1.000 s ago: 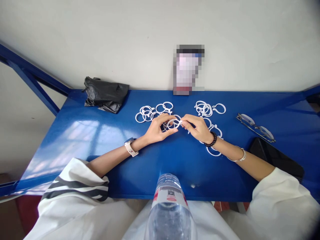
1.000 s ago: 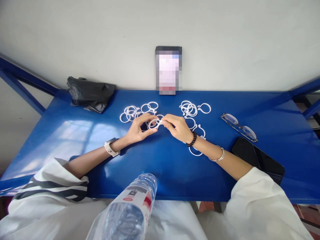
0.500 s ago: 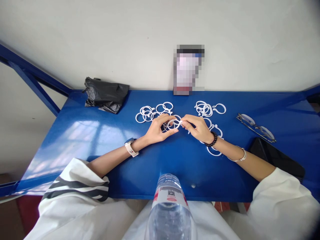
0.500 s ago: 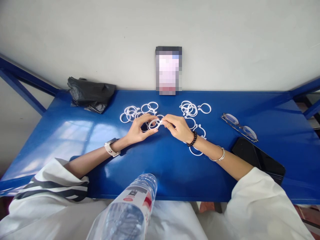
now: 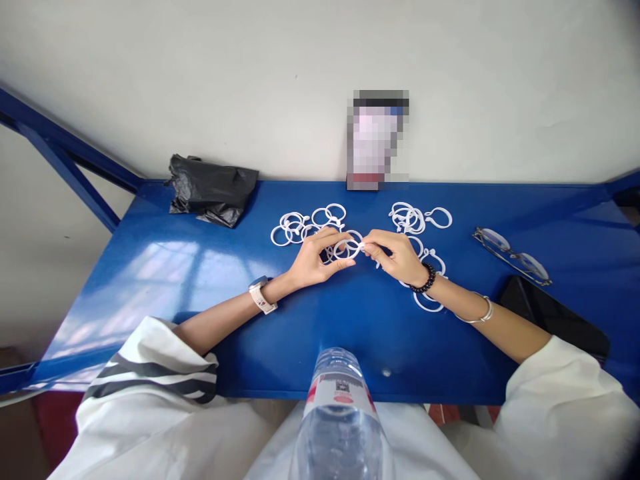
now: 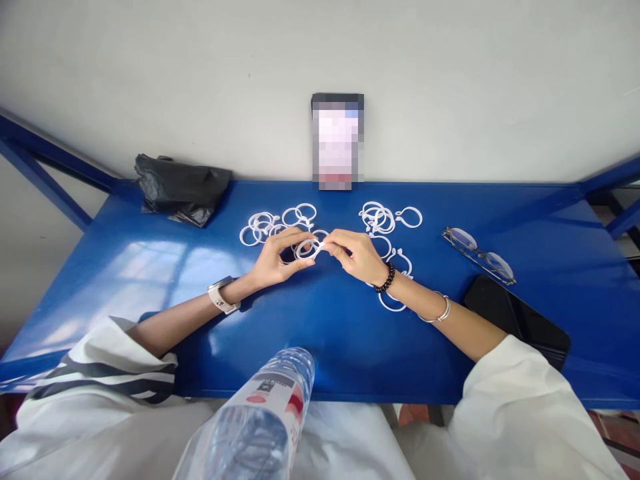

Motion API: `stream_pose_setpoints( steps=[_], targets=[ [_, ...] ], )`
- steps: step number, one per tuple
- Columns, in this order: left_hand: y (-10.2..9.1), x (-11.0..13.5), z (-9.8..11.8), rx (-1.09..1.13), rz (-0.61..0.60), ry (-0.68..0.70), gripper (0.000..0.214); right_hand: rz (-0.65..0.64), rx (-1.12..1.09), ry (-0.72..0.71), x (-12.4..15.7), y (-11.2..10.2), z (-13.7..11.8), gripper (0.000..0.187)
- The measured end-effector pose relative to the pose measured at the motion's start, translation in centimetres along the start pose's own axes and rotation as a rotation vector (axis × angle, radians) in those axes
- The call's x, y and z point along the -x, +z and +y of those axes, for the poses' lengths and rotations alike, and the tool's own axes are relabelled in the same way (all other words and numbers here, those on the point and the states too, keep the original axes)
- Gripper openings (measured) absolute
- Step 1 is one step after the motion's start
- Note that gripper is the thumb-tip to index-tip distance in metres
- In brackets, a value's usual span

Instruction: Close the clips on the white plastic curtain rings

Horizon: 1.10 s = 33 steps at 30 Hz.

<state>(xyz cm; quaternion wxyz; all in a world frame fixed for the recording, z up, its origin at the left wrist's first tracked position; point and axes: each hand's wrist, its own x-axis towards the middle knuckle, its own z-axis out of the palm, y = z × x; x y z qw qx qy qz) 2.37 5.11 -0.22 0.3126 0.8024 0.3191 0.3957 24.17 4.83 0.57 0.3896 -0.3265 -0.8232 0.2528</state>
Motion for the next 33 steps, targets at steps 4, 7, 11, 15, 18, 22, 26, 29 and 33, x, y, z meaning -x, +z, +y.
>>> stream_pose_setpoints(
  steps=[4, 7, 11, 15, 18, 22, 26, 29, 33],
  targets=[
    [-0.04, 0.06, -0.06, -0.004, -0.008, -0.005, 0.04, 0.003, -0.021, -0.004, -0.02, 0.03, 0.09, 0.027],
    [-0.07, 0.08, -0.06, -0.002, -0.011, -0.012, 0.04, 0.002, -0.036, -0.004, -0.02, 0.03, 0.18, 0.026],
    [-0.13, 0.1, -0.04, 0.004, -0.023, -0.035, 0.042, -0.007, -0.048, 0.007, -0.03, -0.02, 0.18, 0.028],
    [-0.12, 0.12, -0.03, 0.015, -0.026, -0.039, 0.043, -0.011, -0.05, 0.01, -0.05, -0.06, 0.09, 0.027],
    [-0.11, 0.1, 0.0, 0.019, -0.029, -0.049, 0.045, -0.015, -0.052, 0.022, -0.06, -0.1, 0.04, 0.028],
    [-0.17, 0.03, 0.1, 0.023, -0.041, -0.058, 0.047, -0.025, -0.056, 0.035, -0.08, -0.19, 0.01, 0.03],
    [-0.23, -0.03, 0.21, 0.023, -0.047, -0.053, 0.047, -0.03, -0.069, 0.022, -0.12, -0.24, 0.03, 0.03],
    [-0.26, -0.02, 0.23, 0.021, -0.049, -0.049, 0.047, -0.029, -0.082, 0.005, -0.17, -0.21, 0.07, 0.03],
    [-0.21, 0.0, 0.18, 0.032, -0.044, -0.032, 0.044, -0.048, -0.107, 0.017, -0.16, -0.2, 0.15, 0.033]
  ],
)
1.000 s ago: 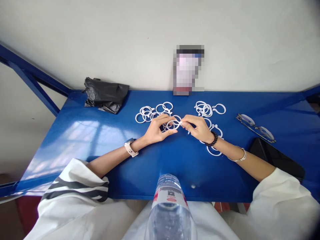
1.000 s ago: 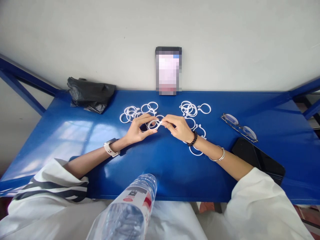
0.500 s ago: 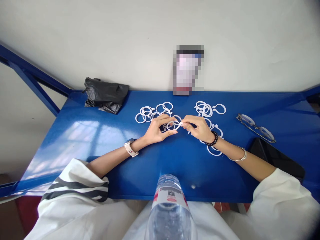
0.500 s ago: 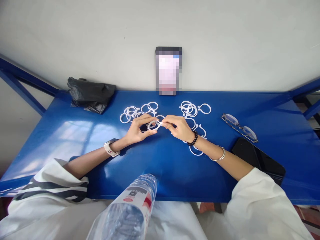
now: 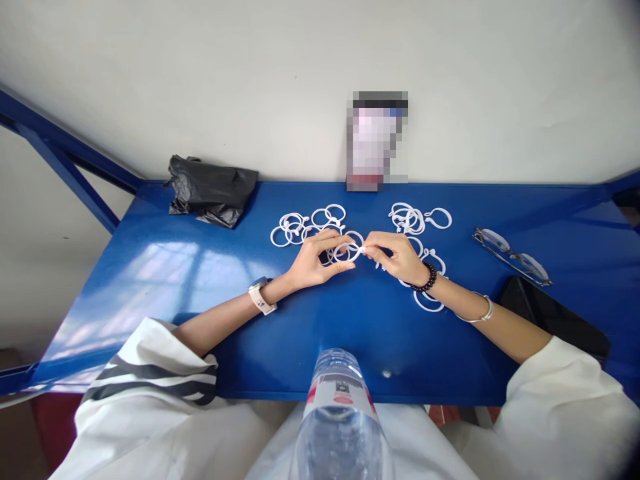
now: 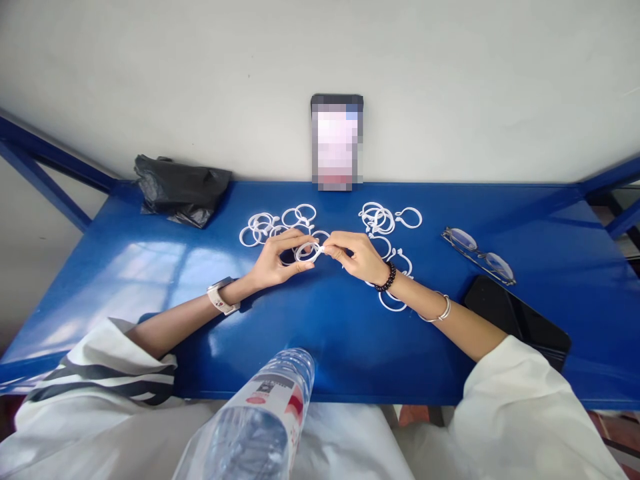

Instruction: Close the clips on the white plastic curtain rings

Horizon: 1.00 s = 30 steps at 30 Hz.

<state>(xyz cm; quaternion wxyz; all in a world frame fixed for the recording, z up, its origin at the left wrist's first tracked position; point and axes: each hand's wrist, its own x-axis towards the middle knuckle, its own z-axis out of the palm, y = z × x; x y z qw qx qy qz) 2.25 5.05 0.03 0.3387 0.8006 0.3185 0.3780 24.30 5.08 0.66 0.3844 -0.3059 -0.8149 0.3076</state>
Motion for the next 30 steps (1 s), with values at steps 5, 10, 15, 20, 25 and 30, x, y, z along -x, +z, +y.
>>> stream_pose_setpoints(
  steps=[5, 10, 15, 20, 25, 30],
  targets=[
    [0.3, 0.0, 0.0, -0.026, 0.053, -0.018, 0.046, -0.013, -0.035, 0.078, 0.2, 0.2, -0.1, 0.03],
    [0.6, 0.1, 0.0, -0.169, 0.118, -0.029, 0.042, 0.112, 0.153, 0.105, 0.1, 0.4, -0.2, 0.027],
    [1.0, 0.2, -0.5, -0.354, 0.175, -0.047, 0.039, 0.225, 0.487, 0.192, 0.2, 0.6, 0.3, 0.02],
    [1.4, 0.4, -0.9, -0.44, 0.171, -0.102, 0.038, 0.129, 0.682, 0.297, 0.8, 1.2, 1.1, 0.033],
    [1.4, 0.4, -0.7, -0.477, 0.112, -0.14, 0.038, 0.072, 0.666, 0.285, 0.8, 1.3, 1.0, 0.034],
    [1.4, 0.4, -0.7, -0.504, 0.123, -0.126, 0.041, 0.016, 0.604, 0.242, 0.6, 1.0, 0.5, 0.026]
  ],
)
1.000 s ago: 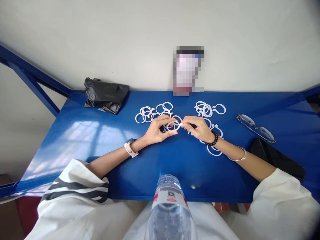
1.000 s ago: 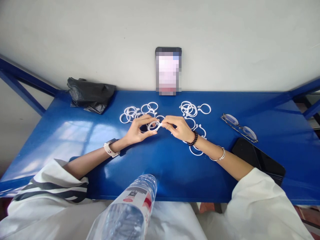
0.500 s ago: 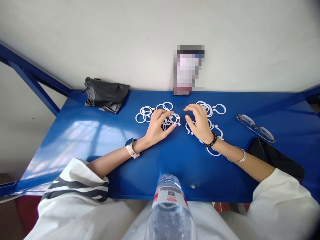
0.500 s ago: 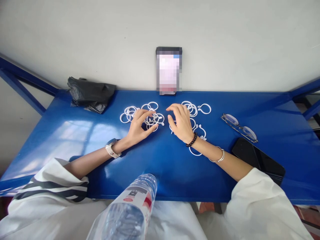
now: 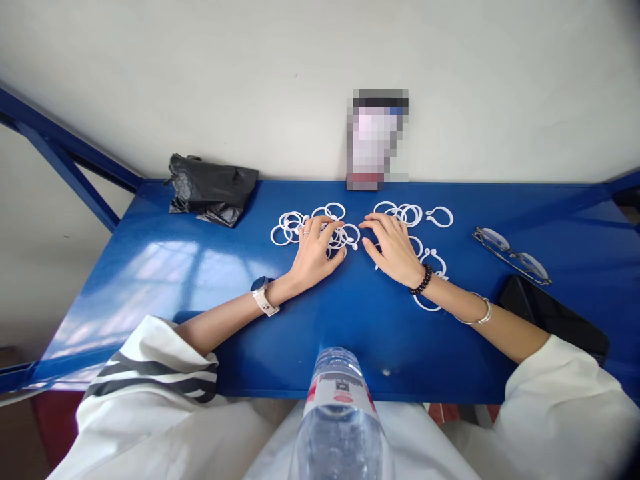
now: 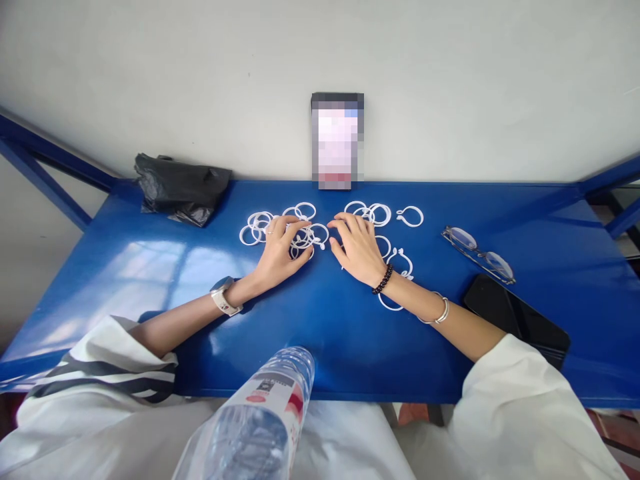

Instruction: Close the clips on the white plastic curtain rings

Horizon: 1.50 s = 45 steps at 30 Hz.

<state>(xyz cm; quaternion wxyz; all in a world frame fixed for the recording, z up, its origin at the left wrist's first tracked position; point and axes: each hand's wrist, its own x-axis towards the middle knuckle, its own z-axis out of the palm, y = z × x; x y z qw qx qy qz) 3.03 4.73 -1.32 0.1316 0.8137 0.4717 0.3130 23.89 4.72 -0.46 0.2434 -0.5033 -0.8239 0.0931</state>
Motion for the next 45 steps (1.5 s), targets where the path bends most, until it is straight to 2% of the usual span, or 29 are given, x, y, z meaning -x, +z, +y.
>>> stream_pose_setpoints(
  steps=[6, 12, 16, 23, 32, 40, 45],
  targets=[
    [-0.2, 0.03, 0.44, -0.025, -0.008, 0.054, 0.041, -0.036, -0.068, -0.014, -0.12, -0.31, -0.23, 0.021],
    [-0.38, 0.04, 0.77, -0.053, -0.067, 0.14, 0.027, 0.023, -0.071, -0.022, -0.11, -0.32, -0.32, 0.02],
    [-0.43, 0.04, 0.8, -0.069, -0.076, 0.127, 0.015, 0.077, 0.043, 0.003, -0.05, -0.2, -0.23, 0.017],
    [-0.53, 0.0, 0.86, -0.071, -0.037, 0.088, 0.018, 0.06, 0.048, 0.009, -0.07, 0.03, 0.0, 0.02],
    [-0.38, 0.04, 0.73, -0.083, -0.007, 0.119, 0.015, 0.276, -0.126, -0.038, -0.13, -0.2, -0.14, 0.011],
    [-0.38, 0.04, 0.65, -0.085, -0.013, 0.147, 0.015, 0.444, -0.397, -0.03, -0.39, -0.39, -0.04, 0.014],
    [-0.24, 0.06, 0.51, -0.096, -0.016, 0.162, 0.016, 0.547, -0.376, -0.13, -0.51, -0.64, -0.15, 0.018]
  ],
)
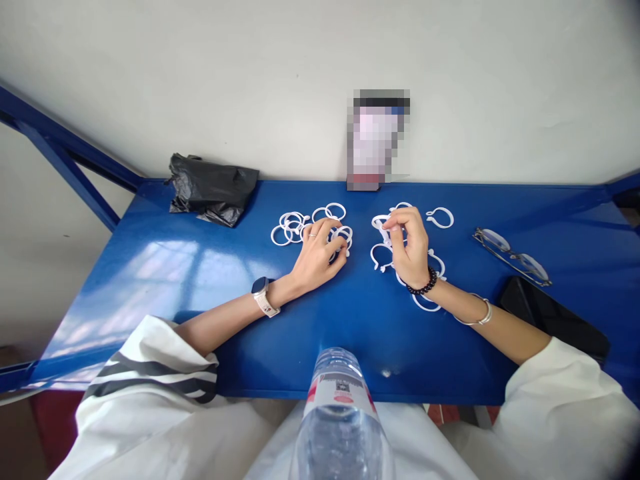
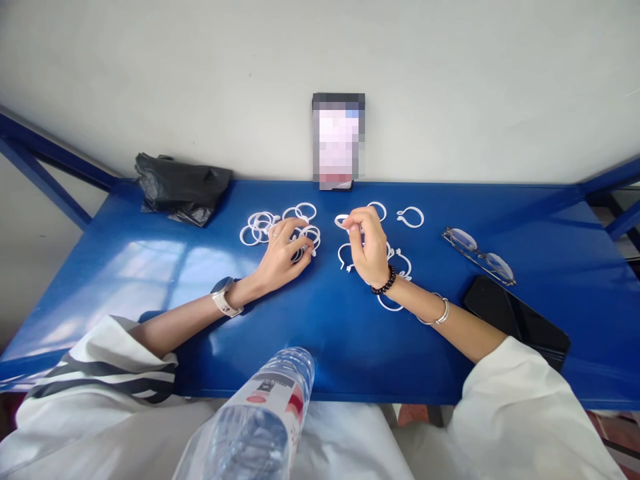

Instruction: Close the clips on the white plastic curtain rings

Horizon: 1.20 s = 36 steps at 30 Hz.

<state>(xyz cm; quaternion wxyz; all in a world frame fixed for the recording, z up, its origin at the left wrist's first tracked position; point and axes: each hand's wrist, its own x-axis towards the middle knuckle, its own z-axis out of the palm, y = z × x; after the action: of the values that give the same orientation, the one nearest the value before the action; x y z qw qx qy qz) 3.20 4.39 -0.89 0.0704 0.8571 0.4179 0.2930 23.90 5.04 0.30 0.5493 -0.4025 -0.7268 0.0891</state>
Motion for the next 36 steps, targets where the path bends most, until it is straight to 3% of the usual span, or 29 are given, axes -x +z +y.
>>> stream_pose_setpoints(
  steps=[12, 23, 36],
  targets=[
    [0.12, 0.06, -0.11, 0.002, -0.01, 0.008, 0.016, 0.021, 0.004, 0.026, -0.04, 0.04, -0.04, 0.017],
    [0.07, 0.0, -0.13, 0.017, -0.04, -0.012, 0.019, 0.146, 0.057, 0.037, 0.51, 0.1, 0.34, 0.014],
    [-0.08, -0.06, -0.04, 0.055, -0.066, -0.035, 0.02, 0.185, -0.033, 0.075, 0.58, 0.16, 0.19, 0.019]
  ],
)
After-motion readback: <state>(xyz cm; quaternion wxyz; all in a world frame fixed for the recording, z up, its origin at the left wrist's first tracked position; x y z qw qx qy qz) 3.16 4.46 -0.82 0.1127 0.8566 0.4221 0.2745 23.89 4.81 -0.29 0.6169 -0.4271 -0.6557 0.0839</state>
